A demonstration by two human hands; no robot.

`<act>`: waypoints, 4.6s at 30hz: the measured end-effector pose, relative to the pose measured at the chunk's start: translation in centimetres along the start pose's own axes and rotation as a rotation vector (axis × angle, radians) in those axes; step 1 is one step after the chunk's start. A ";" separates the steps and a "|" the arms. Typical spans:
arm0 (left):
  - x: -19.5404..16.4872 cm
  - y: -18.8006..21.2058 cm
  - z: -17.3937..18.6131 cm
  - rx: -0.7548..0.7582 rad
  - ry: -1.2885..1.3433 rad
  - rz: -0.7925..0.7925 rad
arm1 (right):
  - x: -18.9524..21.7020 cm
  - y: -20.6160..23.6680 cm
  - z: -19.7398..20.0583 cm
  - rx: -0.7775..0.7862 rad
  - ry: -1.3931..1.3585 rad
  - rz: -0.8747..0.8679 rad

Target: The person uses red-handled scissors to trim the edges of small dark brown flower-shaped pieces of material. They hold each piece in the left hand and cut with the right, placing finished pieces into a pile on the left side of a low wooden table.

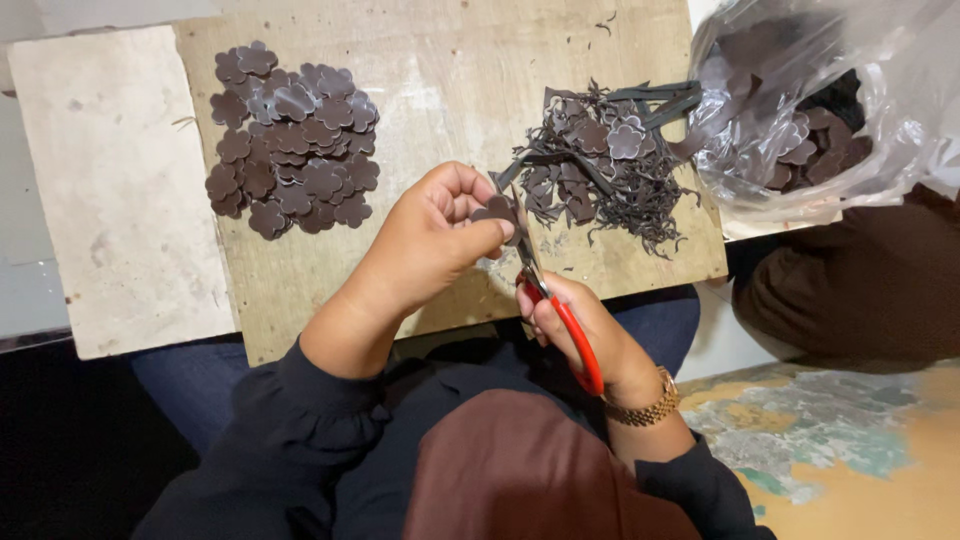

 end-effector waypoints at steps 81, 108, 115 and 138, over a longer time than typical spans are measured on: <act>0.9 0.2 -1.6 0.085 0.099 0.162 | 0.5 0.4 -0.3 -0.025 -0.263 0.105; 2.5 -0.5 -1.6 0.052 0.245 0.050 | -1.0 -0.1 -0.8 -0.217 -0.207 0.016; 2.5 -0.4 -1.4 0.048 0.227 0.047 | -0.5 0.1 -0.5 -0.199 -0.167 0.012; 2.1 -0.4 -0.2 -0.018 0.093 -0.023 | -0.4 0.1 -0.5 -0.164 -0.124 -0.029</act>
Point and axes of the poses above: each hand's wrist, its own y-axis away from the middle knuckle, its own z-axis out of the back of the hand, x = y × z, the point moved 3 cm from there along -y, towards the middle knuckle, and after that the axes turned 3 degrees about z, right-handed, at the moved point
